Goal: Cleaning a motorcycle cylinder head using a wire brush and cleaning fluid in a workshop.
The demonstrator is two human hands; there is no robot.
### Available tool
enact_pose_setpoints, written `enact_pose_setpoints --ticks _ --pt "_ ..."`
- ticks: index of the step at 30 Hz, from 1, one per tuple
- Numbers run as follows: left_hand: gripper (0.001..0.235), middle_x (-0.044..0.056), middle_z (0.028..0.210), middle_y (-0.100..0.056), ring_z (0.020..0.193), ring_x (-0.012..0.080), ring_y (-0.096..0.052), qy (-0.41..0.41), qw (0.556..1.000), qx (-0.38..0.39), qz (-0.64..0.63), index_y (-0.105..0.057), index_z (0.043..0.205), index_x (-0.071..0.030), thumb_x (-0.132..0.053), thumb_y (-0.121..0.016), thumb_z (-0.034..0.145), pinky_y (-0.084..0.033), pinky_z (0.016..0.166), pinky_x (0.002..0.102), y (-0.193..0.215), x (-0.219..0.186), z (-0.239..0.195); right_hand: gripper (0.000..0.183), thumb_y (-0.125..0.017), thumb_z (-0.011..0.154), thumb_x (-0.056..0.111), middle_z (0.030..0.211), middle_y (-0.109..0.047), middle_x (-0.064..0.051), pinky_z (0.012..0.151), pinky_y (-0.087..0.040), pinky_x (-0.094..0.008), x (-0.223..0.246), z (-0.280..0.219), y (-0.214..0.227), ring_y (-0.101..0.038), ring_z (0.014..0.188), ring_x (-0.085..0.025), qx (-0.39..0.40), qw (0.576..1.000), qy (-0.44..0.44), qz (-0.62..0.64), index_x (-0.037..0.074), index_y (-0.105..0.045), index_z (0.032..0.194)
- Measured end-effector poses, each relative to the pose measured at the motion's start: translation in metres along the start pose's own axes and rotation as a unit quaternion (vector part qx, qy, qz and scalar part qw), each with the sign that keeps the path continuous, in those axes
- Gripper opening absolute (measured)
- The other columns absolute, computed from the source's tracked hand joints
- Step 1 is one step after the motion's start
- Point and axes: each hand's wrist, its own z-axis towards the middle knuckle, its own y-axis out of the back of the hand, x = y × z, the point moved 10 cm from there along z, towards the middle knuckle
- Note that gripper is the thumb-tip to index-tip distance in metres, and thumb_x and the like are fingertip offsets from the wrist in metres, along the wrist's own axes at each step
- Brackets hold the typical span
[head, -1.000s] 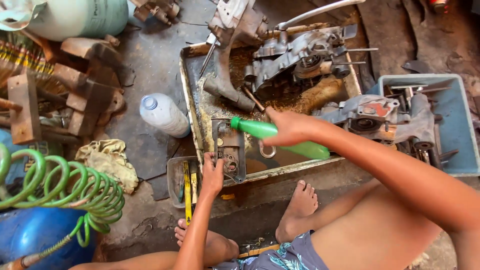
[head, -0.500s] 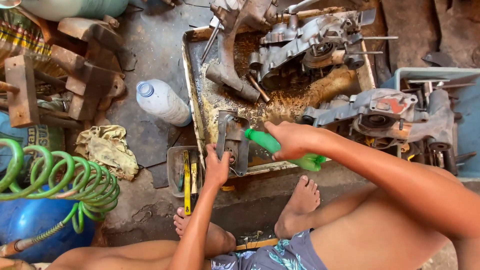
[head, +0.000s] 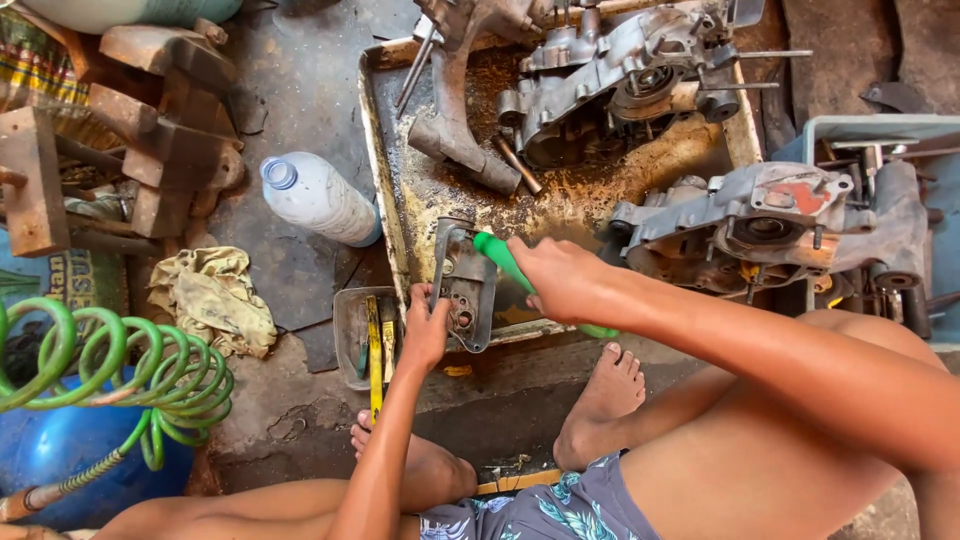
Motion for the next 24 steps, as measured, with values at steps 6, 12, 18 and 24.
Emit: enact_pose_setpoints --ticks 6,12,18,24 --pt "0.039 0.025 0.108 -0.058 0.094 0.0351 -0.055 -0.003 0.998 0.057 -0.023 -0.047 0.12 -0.004 -0.032 -0.05 0.094 -0.04 0.08 0.056 -0.007 -0.005 -0.002 0.082 -0.077 0.089 0.026 0.119 -0.063 -0.035 0.09 -0.057 -0.059 0.017 -0.022 0.02 -0.065 0.111 -0.055 0.061 0.995 -0.008 0.083 -0.001 -0.031 0.151" --pt "0.036 0.028 0.116 -0.054 0.123 0.0496 -0.05 -0.018 0.996 0.07 -0.046 -0.05 0.121 -0.004 -0.027 -0.05 0.094 -0.035 0.102 0.067 -0.01 0.001 0.007 0.094 -0.08 0.086 0.032 0.127 -0.062 -0.033 0.096 -0.055 -0.059 0.02 -0.025 0.025 -0.063 0.118 -0.052 0.119 0.992 -0.003 0.044 0.0 -0.027 0.156" --pt "0.042 0.02 0.11 -0.058 0.117 0.0388 -0.053 -0.016 0.997 0.06 -0.05 -0.058 0.123 -0.006 -0.03 -0.055 0.088 -0.036 0.102 0.06 -0.01 -0.044 -0.02 0.068 -0.082 0.081 0.04 0.122 -0.07 -0.022 0.104 -0.053 -0.055 0.022 -0.028 0.028 -0.064 0.122 -0.044 0.208 0.977 0.057 0.009 0.01 -0.055 0.135" --pt "0.043 0.024 0.12 -0.059 0.097 0.03 -0.059 -0.019 0.985 0.076 -0.153 -0.054 0.134 -0.003 -0.018 -0.056 0.093 -0.053 0.092 0.05 -0.011 0.014 0.013 0.083 -0.082 0.084 0.034 0.13 -0.063 -0.028 0.1 -0.054 -0.056 0.028 -0.035 0.022 -0.063 0.122 -0.048 0.203 0.977 0.048 -0.043 0.007 -0.04 0.151"
